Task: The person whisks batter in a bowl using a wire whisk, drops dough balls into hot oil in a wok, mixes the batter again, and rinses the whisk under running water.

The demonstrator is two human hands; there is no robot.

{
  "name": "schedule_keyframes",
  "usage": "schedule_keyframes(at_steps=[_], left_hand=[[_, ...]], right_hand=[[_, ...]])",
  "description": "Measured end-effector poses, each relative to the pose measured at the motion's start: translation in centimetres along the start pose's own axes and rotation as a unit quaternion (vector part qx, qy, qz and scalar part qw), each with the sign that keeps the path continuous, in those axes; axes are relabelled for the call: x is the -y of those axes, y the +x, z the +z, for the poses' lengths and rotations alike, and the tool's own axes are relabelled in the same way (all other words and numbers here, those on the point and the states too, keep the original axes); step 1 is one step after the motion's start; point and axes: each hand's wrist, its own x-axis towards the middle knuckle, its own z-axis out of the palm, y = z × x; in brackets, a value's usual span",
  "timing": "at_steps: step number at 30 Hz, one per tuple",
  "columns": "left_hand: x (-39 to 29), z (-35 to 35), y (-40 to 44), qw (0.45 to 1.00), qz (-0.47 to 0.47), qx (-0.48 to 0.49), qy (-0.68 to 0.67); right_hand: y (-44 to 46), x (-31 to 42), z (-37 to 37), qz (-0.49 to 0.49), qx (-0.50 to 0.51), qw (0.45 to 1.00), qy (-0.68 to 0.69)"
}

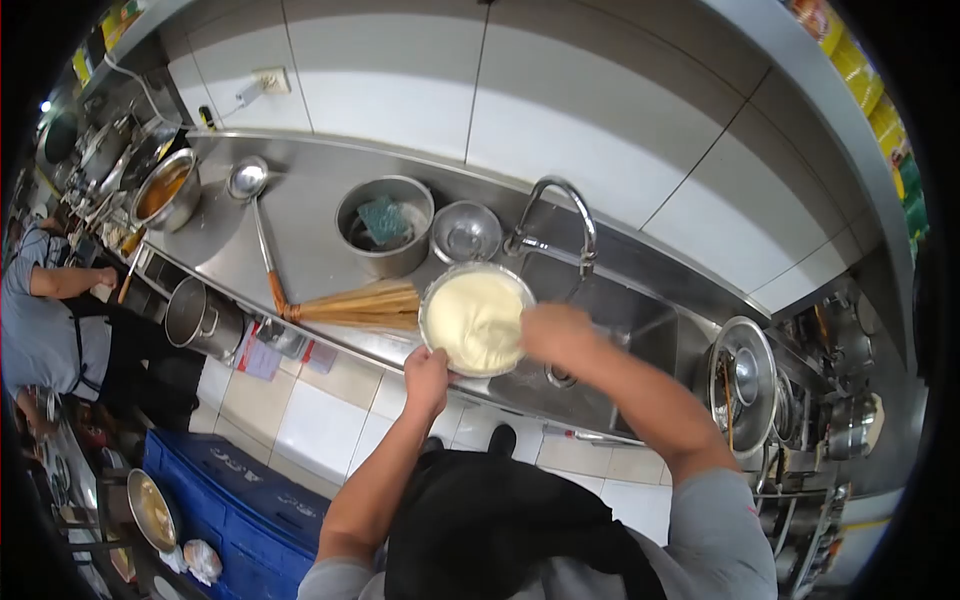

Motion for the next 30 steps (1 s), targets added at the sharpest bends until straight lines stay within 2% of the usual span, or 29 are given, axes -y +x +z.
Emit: schedule_keyframes(at_steps=[1,3,5,6,7,9,10,12,13,15,17,19,20,21,23,27,28,29,30], left_hand=[[0.0,0.2,0.2,1.0,0.01,-0.003,-0.018],[-0.3,0.4,0.7,0.998,0.029,-0.012,-0.046],[0.3,0.3,1.1,0.998,0.017,-0.01,-0.058],[1.2,-0.1,0.7,0.998,0.005,-0.016,-0.061],[1.5,-0.3,0.9,0.998,-0.002,-0.007,-0.056],[0.5,0.0,2.0,0.998,0.008,-0.003,-0.064],[0.5,0.0,2.0,0.997,0.013,0.007,-0.078],[1.5,-0.1,0.9,0.996,0.0,0.017,-0.091],[1.3,0.0,0.9,0.997,-0.005,0.011,-0.081],[-0.3,0.2,1.5,0.996,0.007,-0.004,-0.084],[-0.2,0.1,0.6,0.998,0.01,0.003,-0.067],[0.9,0.0,0.7,0.996,0.029,0.002,-0.086],[0.4,0.2,0.7,0.996,0.018,-0.009,-0.09],[-0.1,0.3,0.8,0.995,0.005,-0.02,-0.093],[0.7,0.1,0.8,0.995,0.001,-0.014,-0.094],[-0.2,0.5,1.7,0.992,0.021,-0.018,-0.123],[-1.0,0.6,1.1,0.991,0.021,-0.016,-0.129],[-0.7,0.6,0.3,0.991,0.01,-0.012,-0.131],[0.2,0.2,0.8,0.993,0.018,-0.004,-0.119]], right_hand=[[1.0,-0.5,-0.2,0.021,-0.023,0.999,0.033],[1.0,0.6,0.8,0.016,-0.024,0.999,-0.028],[0.0,1.7,-0.5,-0.05,0.02,0.997,-0.05],[1.1,1.5,-1.6,0.02,0.037,0.999,0.009],[3.9,-0.4,-0.1,0.041,0.021,0.999,0.006],[1.9,2.1,0.8,0.009,-0.019,0.992,-0.126],[2.0,2.4,-0.9,0.004,-0.017,0.991,-0.132],[1.2,2.8,-3.6,-0.016,0.054,0.998,-0.023],[0.8,2.9,-2.8,-0.016,0.057,0.998,-0.025],[0.8,3.3,-1.5,-0.016,0.015,0.989,-0.143],[0.8,3.3,-2.1,-0.044,0.048,0.988,-0.143],[2.6,1.8,-3.1,0.025,0.038,0.996,-0.072],[2.1,2.0,-1.6,0.006,0.009,0.991,-0.137],[3.1,1.3,-1.8,-0.001,0.004,0.99,-0.142],[2.6,1.1,-1.8,-0.031,0.055,0.996,-0.06],[2.4,1.6,-0.9,-0.023,0.028,0.99,-0.134],[1.8,2.0,-2.3,-0.043,0.057,0.993,-0.09],[2.0,1.4,-2.0,-0.04,0.065,0.993,-0.086],[2.8,0.5,-1.6,0.008,0.042,0.997,-0.065]])
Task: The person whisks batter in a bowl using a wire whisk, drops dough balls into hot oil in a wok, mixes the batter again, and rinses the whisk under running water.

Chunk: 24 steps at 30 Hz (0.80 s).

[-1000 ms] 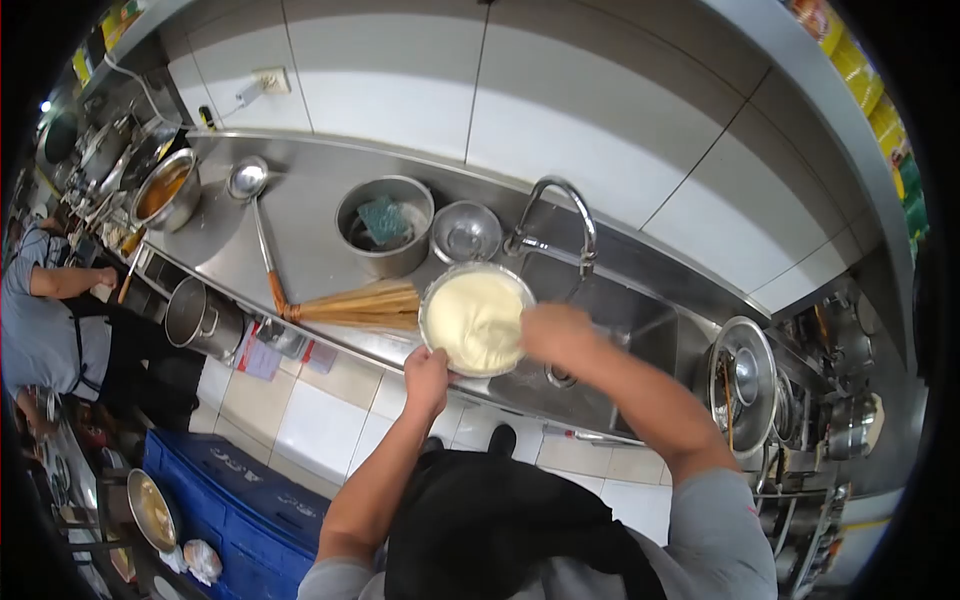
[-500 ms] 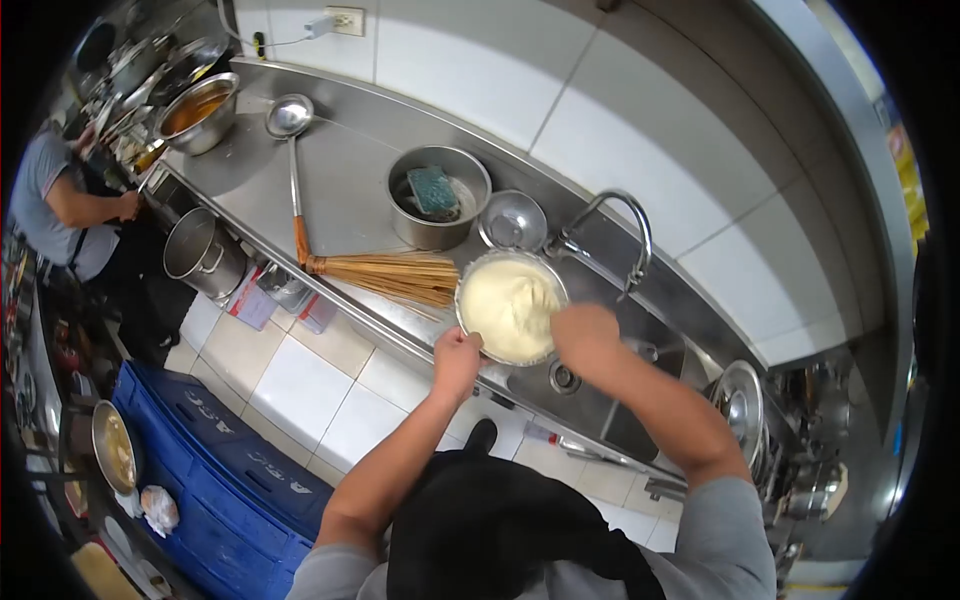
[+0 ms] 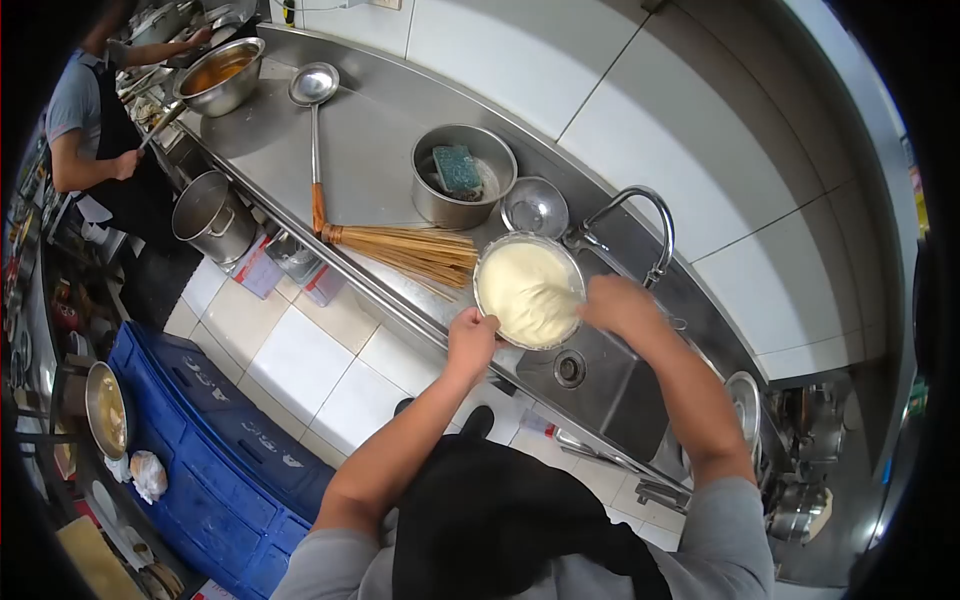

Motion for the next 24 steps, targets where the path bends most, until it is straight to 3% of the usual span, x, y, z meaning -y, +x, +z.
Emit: schedule_keyframes(at_steps=[1,3,5,6,9,11,13,15,17,19,21,24], left_hand=[[0.2,0.1,0.1,1.0,0.005,0.001,-0.001],[0.4,0.0,0.5,1.0,-0.003,-0.006,0.029],[0.8,-0.3,0.8,1.0,-0.006,-0.003,0.016],[1.0,-0.4,0.7,1.0,-0.001,0.002,0.001],[-1.3,0.4,-0.6,0.999,-0.028,-0.005,0.015],[-0.4,0.1,-0.8,0.999,-0.033,-0.001,-0.001],[-0.3,0.1,-0.2,1.0,-0.016,0.004,-0.024],[0.1,-0.2,0.3,1.0,-0.015,0.003,-0.005],[0.5,-0.2,-0.6,1.0,-0.026,0.005,-0.016],[-0.1,0.1,0.0,0.999,-0.011,0.006,-0.033],[0.5,-0.1,0.3,0.999,-0.006,0.005,-0.041],[0.1,0.2,-0.1,0.999,-0.002,0.004,-0.046]], right_hand=[[1.2,-0.3,-0.3,0.043,-0.031,0.998,0.018],[1.9,-0.3,0.2,0.012,-0.042,0.998,-0.035],[1.6,-0.5,-1.4,-0.004,0.105,0.994,0.014],[1.4,-0.1,-2.2,0.046,0.044,0.998,-0.006],[-0.6,1.3,-1.5,-0.043,0.026,0.997,-0.05],[0.9,-0.3,-0.1,-0.036,0.091,0.995,-0.01],[0.9,0.1,-1.0,0.041,0.017,0.999,-0.005],[1.2,0.1,-1.0,0.0,0.031,0.997,-0.074],[1.6,-1.2,-1.6,-0.031,0.039,0.999,0.003],[0.6,-0.5,-1.2,-0.002,-0.016,1.0,-0.004],[0.0,0.3,-1.1,-0.084,-0.012,0.995,-0.042],[1.5,0.6,-2.2,-0.031,-0.009,0.999,0.022]])
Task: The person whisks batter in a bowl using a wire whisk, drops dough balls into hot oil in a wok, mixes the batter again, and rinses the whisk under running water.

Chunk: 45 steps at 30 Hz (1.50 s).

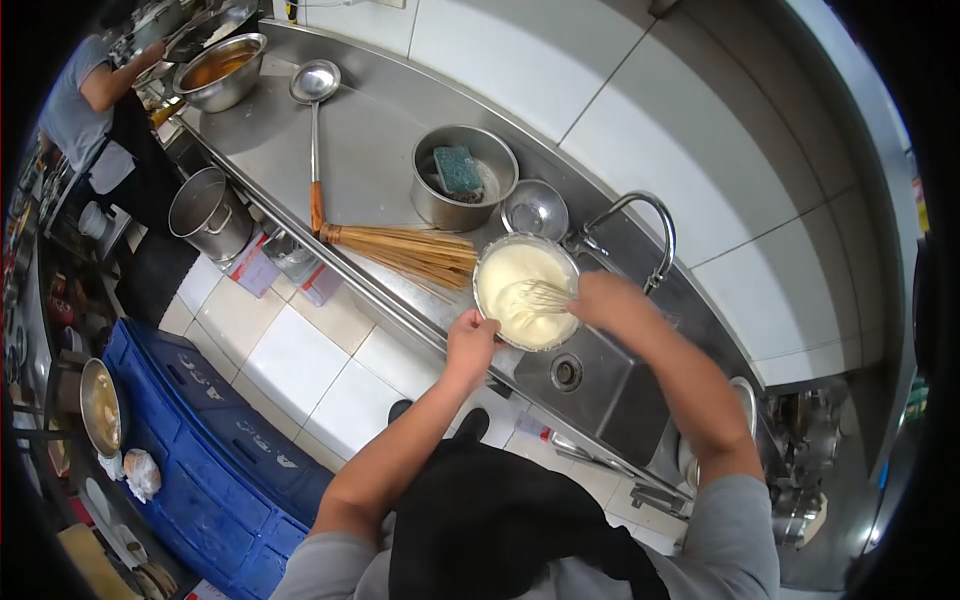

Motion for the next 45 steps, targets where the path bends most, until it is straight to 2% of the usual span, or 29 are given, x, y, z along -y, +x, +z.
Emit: schedule_keyframes(at_steps=[3,4,5,7,8,9,11,12,13,15,16,17,19,21,23,24,25,27,28,30,31,33,35,37,39,41,42,45], left_hand=[[0.3,-0.6,0.7,1.0,-0.011,-0.001,0.013],[0.7,-0.8,0.2,1.0,-0.018,-0.004,0.012],[0.7,-0.7,-0.2,1.0,-0.015,-0.002,0.011],[0.1,-0.6,0.4,1.0,0.006,-0.001,0.006],[0.3,-0.9,0.6,1.0,0.007,0.006,0.019],[0.5,-1.2,0.9,0.999,0.008,0.011,0.031],[0.7,-1.1,0.5,1.0,0.0,0.005,0.029],[0.3,-0.8,0.6,1.0,0.004,0.001,0.027],[0.2,-0.9,0.6,1.0,0.007,0.0,0.027],[0.0,-1.1,0.6,0.999,-0.004,-0.002,0.032],[0.2,-1.1,0.3,0.999,-0.009,-0.003,0.034],[0.3,-1.0,0.3,1.0,-0.009,-0.003,0.025],[0.2,-0.8,0.7,1.0,-0.002,-0.006,0.012],[0.2,-1.0,0.9,1.0,-0.003,-0.001,0.024],[-0.1,-0.8,0.1,1.0,-0.01,-0.003,0.026],[-0.7,-0.4,0.2,1.0,-0.005,-0.008,0.022],[-0.6,-0.6,0.1,1.0,-0.004,-0.007,0.022],[-0.4,-0.8,0.6,0.999,-0.006,-0.004,0.037],[-0.2,-0.9,0.4,0.999,-0.009,-0.004,0.039],[-0.3,-0.7,0.6,0.999,-0.009,-0.011,0.043],[-0.2,-0.7,0.6,0.999,-0.007,-0.012,0.042],[-0.1,-0.9,0.9,1.0,-0.008,-0.006,0.023],[0.0,-0.9,0.5,0.999,-0.015,-0.006,0.027],[-0.3,-0.7,0.6,1.0,-0.009,-0.006,0.026],[-0.6,-0.8,0.6,1.0,-0.008,0.002,0.028],[-0.4,-0.9,0.3,0.999,-0.021,0.001,0.03],[-0.7,-0.7,0.5,0.999,-0.021,0.0,0.026],[-0.9,-0.8,0.5,0.999,-0.028,-0.003,0.028]], right_hand=[[-0.4,-0.4,1.6,-0.062,0.014,0.997,-0.036],[0.1,0.2,-1.1,0.038,0.181,0.978,0.097],[0.0,-0.2,-0.6,0.041,0.187,0.977,0.099],[1.1,-1.3,-0.8,0.11,0.11,0.984,0.081],[1.0,-1.4,-0.6,0.07,0.162,0.982,0.068],[1.8,-2.0,-0.9,0.065,0.16,0.983,0.064],[2.2,-4.3,0.0,0.022,0.191,0.961,0.199],[3.1,-5.2,1.5,0.075,0.148,0.964,0.209],[2.4,-4.7,1.4,0.073,0.146,0.964,0.209],[1.2,-3.3,0.6,0.034,0.212,0.968,0.128],[1.4,-4.0,0.1,0.004,0.234,0.957,0.172],[1.3,-4.3,0.8,0.007,0.235,0.956,0.174],[1.6,-4.4,1.6,0.078,0.137,0.976,0.153],[2.1,-4.4,1.4,0.062,0.172,0.974,0.131],[1.9,-5.2,1.0,0.025,0.198,0.947,0.252],[2.3,-5.2,1.6,0.055,0.138,0.96,0.238],[1.7,-4.4,1.4,0.054,0.137,0.96,0.238],[0.9,-2.7,0.2,0.023,0.21,0.969,0.13],[1.1,-3.3,0.7,0.025,0.212,0.968,0.133],[2.2,-4.9,1.3,0.04,0.149,0.96,0.235],[1.9,-4.4,1.0,0.038,0.149,0.96,0.234],[1.3,-3.1,0.4,0.026,0.215,0.968,0.13],[1.5,-4.1,0.9,0.009,0.249,0.951,0.184],[1.8,-3.6,1.2,0.091,0.124,0.973,0.174],[1.9,-3.1,0.8,0.067,0.139,0.975,0.159],[1.6,-4.1,0.4,-0.01,0.208,0.954,0.216],[2.3,-4.3,0.8,0.042,0.158,0.966,0.202],[0.6,-2.2,0.6,0.042,0.16,0.972,0.164]])
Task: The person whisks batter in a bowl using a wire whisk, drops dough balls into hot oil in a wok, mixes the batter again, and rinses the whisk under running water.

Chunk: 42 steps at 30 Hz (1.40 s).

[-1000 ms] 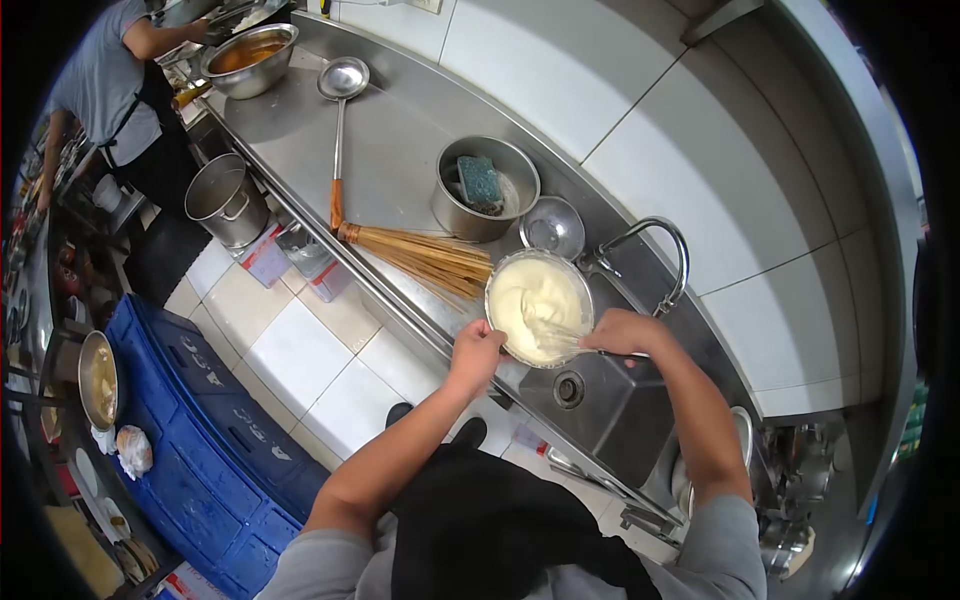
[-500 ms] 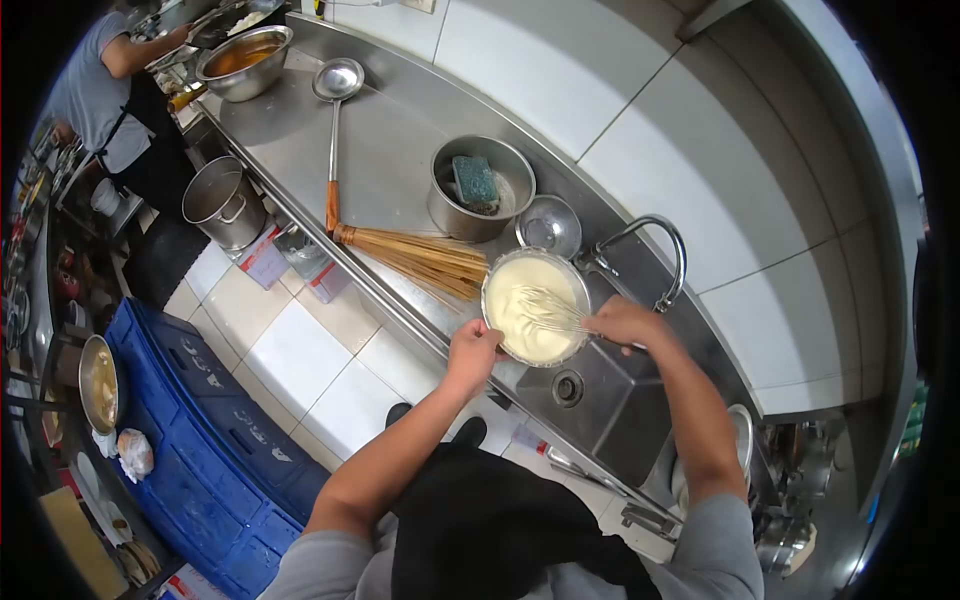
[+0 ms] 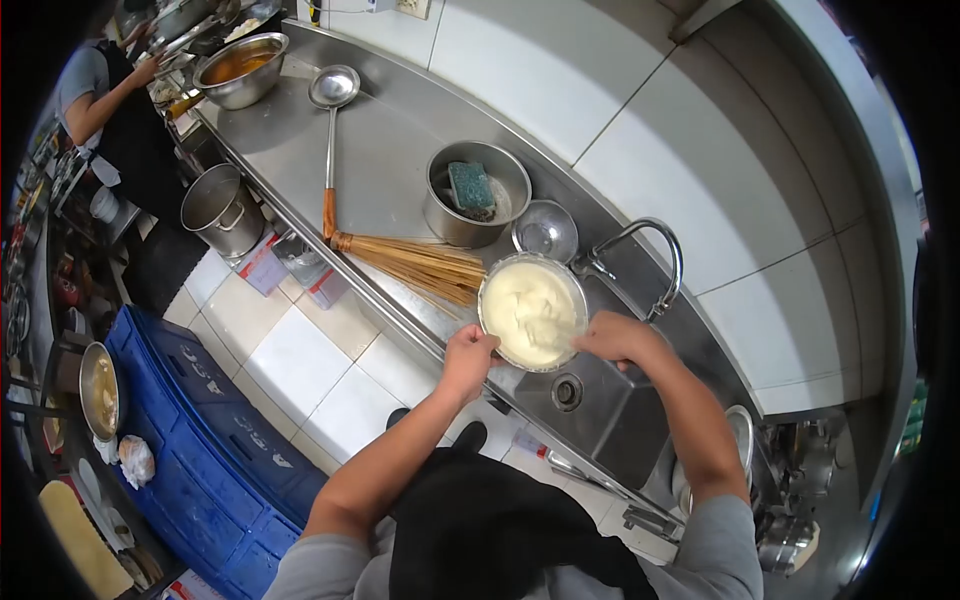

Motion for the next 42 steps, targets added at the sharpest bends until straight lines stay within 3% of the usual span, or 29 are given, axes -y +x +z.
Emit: schedule_keyframes(at_steps=[3,8,10,11,14,16,18,19,22,26,28,30,32,34,36,38,39,42], left_hand=[[-0.1,-0.1,0.1,1.0,0.004,0.007,-0.015],[-0.6,-0.5,-0.2,1.0,-0.007,0.008,-0.003],[-0.7,-0.4,0.2,1.0,0.009,0.012,-0.015],[-0.5,-0.5,0.2,1.0,0.002,0.009,-0.016],[-0.9,-0.6,0.3,1.0,-0.006,0.01,-0.02],[-0.4,-0.2,-0.2,0.999,-0.01,0.022,-0.024],[-0.7,-0.5,0.0,1.0,-0.021,0.017,-0.015],[-1.1,-0.6,0.5,1.0,-0.015,0.013,-0.021],[0.5,-1.0,0.0,0.999,-0.028,0.018,-0.039],[0.4,-1.2,0.6,0.999,-0.025,0.032,-0.036],[0.3,-1.3,0.8,0.999,-0.022,0.035,-0.03],[0.3,-1.2,0.2,0.998,-0.027,0.039,-0.03],[-0.1,-1.0,0.8,0.998,-0.018,0.043,-0.031],[0.2,-1.3,1.2,0.999,-0.016,0.037,-0.011],[0.1,-1.5,0.9,0.999,-0.02,0.043,-0.022],[-0.6,-1.3,1.0,0.998,-0.011,0.052,-0.036],[-0.8,-1.3,0.8,0.998,-0.013,0.053,-0.023],[-0.2,-1.7,0.8,0.998,-0.027,0.05,-0.015]], right_hand=[[1.8,-2.3,-0.5,-0.016,0.002,0.997,0.072],[0.4,-1.4,0.4,-0.037,0.061,0.997,0.03],[0.5,-0.7,-0.3,0.015,-0.072,0.997,-0.033],[0.3,0.0,-0.4,0.011,-0.073,0.997,-0.036],[-1.3,2.4,1.5,-0.078,-0.098,0.966,-0.226],[0.0,2.8,0.8,-0.03,-0.062,0.981,-0.182],[0.9,2.7,1.4,0.004,-0.153,0.958,-0.241],[0.2,2.7,2.8,-0.023,-0.167,0.935,-0.311],[1.4,1.7,0.6,-0.028,-0.102,0.97,-0.22],[0.8,4.2,1.1,0.003,-0.167,0.949,-0.268],[-1.5,5.5,-0.3,-0.059,-0.144,0.941,-0.3],[-0.9,6.2,-3.4,0.046,-0.074,0.951,-0.296],[0.8,5.0,-2.5,0.002,-0.126,0.953,-0.275],[-0.4,6.6,-1.2,-0.028,-0.045,0.945,-0.321],[3.0,3.3,-1.3,-0.035,-0.039,0.947,-0.316],[2.6,5.4,-1.7,-0.011,-0.131,0.953,-0.273],[1.5,6.8,-0.5,-0.008,-0.122,0.932,-0.342],[-0.2,6.5,-2.9,0.028,-0.07,0.942,-0.326]])
